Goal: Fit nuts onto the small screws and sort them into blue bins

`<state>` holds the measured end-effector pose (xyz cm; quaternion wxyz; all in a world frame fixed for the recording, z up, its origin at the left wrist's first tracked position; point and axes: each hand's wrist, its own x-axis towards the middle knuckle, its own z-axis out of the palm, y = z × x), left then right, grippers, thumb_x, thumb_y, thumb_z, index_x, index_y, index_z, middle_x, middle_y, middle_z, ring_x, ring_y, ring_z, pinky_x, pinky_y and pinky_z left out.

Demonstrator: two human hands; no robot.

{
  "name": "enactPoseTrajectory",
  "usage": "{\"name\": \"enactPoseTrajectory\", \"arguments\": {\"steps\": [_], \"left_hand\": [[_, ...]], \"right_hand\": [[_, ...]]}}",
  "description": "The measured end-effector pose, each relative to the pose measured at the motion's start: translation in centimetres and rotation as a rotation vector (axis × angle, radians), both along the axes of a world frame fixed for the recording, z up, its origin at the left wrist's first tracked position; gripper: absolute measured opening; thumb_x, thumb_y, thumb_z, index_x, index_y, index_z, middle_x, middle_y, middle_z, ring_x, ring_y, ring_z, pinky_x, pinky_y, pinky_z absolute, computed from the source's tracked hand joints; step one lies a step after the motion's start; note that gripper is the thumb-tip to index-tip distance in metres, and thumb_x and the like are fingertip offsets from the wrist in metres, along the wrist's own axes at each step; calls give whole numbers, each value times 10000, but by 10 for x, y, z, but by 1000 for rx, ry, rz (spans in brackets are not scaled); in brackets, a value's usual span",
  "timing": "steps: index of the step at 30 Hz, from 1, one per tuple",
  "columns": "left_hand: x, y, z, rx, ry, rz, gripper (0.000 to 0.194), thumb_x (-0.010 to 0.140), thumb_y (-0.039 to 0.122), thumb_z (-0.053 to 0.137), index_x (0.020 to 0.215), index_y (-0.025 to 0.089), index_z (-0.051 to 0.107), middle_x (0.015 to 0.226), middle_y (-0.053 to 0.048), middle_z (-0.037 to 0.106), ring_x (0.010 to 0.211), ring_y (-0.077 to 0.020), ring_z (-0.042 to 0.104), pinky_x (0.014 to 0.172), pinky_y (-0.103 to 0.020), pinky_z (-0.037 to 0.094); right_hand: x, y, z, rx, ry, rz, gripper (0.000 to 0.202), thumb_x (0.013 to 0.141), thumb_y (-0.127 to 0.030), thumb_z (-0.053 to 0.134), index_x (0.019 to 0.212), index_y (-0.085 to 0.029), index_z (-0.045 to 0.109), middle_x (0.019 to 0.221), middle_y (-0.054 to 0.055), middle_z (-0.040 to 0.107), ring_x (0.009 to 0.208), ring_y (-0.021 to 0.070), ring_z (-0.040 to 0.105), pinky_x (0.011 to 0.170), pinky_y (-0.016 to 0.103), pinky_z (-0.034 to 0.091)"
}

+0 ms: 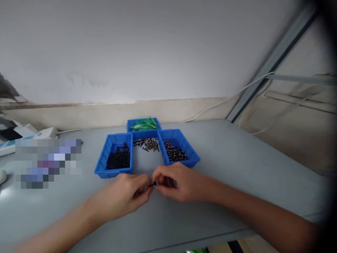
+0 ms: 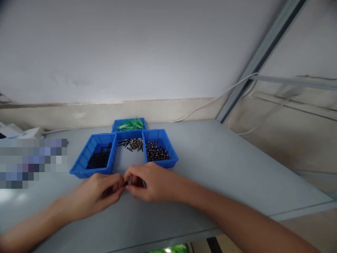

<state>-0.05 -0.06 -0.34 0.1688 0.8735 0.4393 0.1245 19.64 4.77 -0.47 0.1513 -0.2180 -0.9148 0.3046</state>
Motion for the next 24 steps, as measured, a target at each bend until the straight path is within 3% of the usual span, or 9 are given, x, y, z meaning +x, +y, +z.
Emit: {"name": "enactPoseTrajectory", "arguments": {"steps": [3,6,9,12,16,18,20,21,24], "left_hand": [[-4,-1,4,88,-49,-53,224,839,198,435,620,175,474,500,63,464,420,-58,410,416,-180,288],[-15,3,11,306,-37,-84,261,866,233,387,633,179,492,491,54,471,430,-68,430,439,-193,301],[-30,14,17,485,155,152,259,874,278,360,704,180,529,573,14,555,515,-110,519,499,-221,344],[-41,26,18,492,406,413,236,861,299,378,714,183,521,601,-11,583,514,-149,540,456,-235,306],[-47,31,17,615,504,505,260,874,321,368,709,176,509,571,-31,568,532,-184,549,442,-250,280],[-47,28,18,717,433,384,280,883,303,371,666,176,494,547,-21,544,539,-170,535,464,-256,304],[-44,23,19,771,308,113,289,886,254,382,623,180,477,529,4,518,511,-136,499,478,-256,319],[-41,19,18,778,246,-85,281,882,225,391,619,181,479,521,17,505,492,-120,475,473,-254,317],[-30,8,10,836,130,-342,264,834,139,437,575,184,455,477,34,452,449,-111,413,429,-274,268]], "right_hand": [[0,1,1,-39,15,-7,195,789,-216,527,979,-177,530,752,-11,612,603,89,534,556,197,393],[-2,2,-4,45,-35,-4,257,825,-224,492,1074,-168,516,831,21,628,662,106,558,618,221,426],[-6,1,-12,267,-129,81,213,860,-204,429,998,-136,576,892,78,618,812,155,563,743,280,434],[-13,-3,-19,434,-164,142,213,866,-191,423,961,-112,596,933,99,614,908,174,539,830,297,417],[-24,-9,-27,629,-165,30,250,872,-214,418,982,-78,597,1110,155,560,1085,230,460,946,353,356],[-29,-11,-33,650,-182,-65,299,875,-246,414,1049,-64,574,1185,183,517,1153,263,408,968,393,340],[-35,-11,-38,614,-196,-167,368,869,-293,424,1123,-54,540,1205,203,503,1178,286,389,970,426,341],[-38,-11,-41,590,-203,-205,399,866,-312,428,1145,-45,529,1210,214,499,1185,294,386,975,435,336],[-48,-9,-42,527,-233,-285,483,861,-349,422,1183,3,497,1292,263,407,1236,326,327,1000,444,308]]}}
